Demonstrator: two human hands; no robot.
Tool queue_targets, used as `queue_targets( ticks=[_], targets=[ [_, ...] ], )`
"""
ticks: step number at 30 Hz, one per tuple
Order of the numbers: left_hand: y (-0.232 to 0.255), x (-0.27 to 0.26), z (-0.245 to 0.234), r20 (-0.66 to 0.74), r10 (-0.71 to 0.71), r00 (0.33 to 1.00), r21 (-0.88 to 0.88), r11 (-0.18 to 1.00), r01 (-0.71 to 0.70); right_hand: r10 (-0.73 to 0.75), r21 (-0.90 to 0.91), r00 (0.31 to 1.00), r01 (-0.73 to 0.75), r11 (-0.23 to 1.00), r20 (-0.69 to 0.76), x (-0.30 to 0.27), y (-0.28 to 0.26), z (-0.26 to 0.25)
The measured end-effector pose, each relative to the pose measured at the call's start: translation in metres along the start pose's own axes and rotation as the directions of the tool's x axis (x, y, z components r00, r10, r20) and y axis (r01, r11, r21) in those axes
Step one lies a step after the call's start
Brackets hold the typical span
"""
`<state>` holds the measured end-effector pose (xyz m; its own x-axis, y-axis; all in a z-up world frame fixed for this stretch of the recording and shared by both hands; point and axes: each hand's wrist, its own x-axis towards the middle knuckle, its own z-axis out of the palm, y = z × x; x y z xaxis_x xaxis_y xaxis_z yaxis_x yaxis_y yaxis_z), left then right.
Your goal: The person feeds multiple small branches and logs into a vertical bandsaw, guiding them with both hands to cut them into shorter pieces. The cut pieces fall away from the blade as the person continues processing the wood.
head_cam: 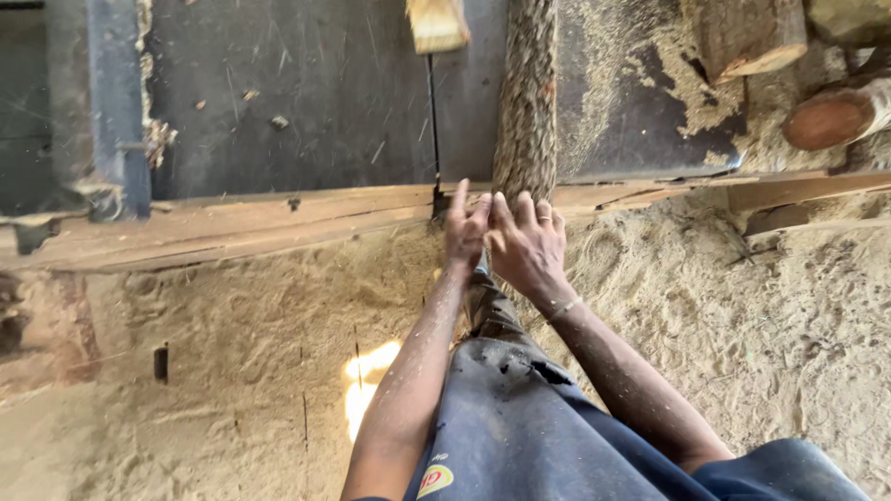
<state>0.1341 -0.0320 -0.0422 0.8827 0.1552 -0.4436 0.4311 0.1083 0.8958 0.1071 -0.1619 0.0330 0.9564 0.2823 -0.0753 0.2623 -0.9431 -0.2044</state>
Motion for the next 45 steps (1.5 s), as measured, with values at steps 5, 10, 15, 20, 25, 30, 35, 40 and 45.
queue_targets(
  ticks=[5,10,15,20,25,30,35,40,45],
  targets=[
    [-0.031,-0.022,0.004,-0.032,0.423,0.905,0.153,0.897,-0.414,0.388,0.5,0.905,-0.259,0.827,-0.174,-0.031,0.005,0.015],
    [-0.049,-0.078,-0.032,-0.063,0.423,0.904,0.437,0.826,-0.356,0.457,0.895,0.889,-0.224,0.386,0.026,-0.059,-0.048,0.045],
    [-0.055,-0.131,-0.07,-0.236,0.227,0.945,0.541,0.839,-0.066,0.413,0.847,0.909,-0.263,0.463,0.057,-0.088,-0.099,0.055],
    [-0.055,-0.086,-0.079,-0.301,0.28,0.911,0.563,0.824,-0.067,0.285,0.804,0.958,-0.154,0.575,-0.02,-0.043,-0.092,0.059],
    [-0.047,-0.034,-0.065,-0.389,0.289,0.875,0.526,0.849,-0.047,0.456,0.873,0.88,-0.321,0.367,0.131,0.012,-0.086,0.063],
    [-0.038,-0.009,-0.048,-0.495,0.256,0.831,0.44,0.898,-0.015,0.535,0.883,0.844,-0.216,0.418,-0.047,0.037,-0.079,0.075],
    [-0.011,0.029,-0.044,-0.454,0.534,0.713,0.686,0.72,-0.102,0.439,0.811,0.856,-0.041,0.584,-0.273,0.082,-0.063,0.087],
    [0.016,0.06,-0.038,-0.398,0.706,0.586,0.767,0.606,-0.21,0.487,0.91,0.835,0.036,0.414,-0.255,0.123,-0.051,0.088],
    [0.032,0.092,-0.034,-0.432,0.671,0.602,0.702,0.67,-0.242,0.521,0.92,0.79,0.136,0.366,-0.324,0.159,-0.046,0.086]
  ],
)
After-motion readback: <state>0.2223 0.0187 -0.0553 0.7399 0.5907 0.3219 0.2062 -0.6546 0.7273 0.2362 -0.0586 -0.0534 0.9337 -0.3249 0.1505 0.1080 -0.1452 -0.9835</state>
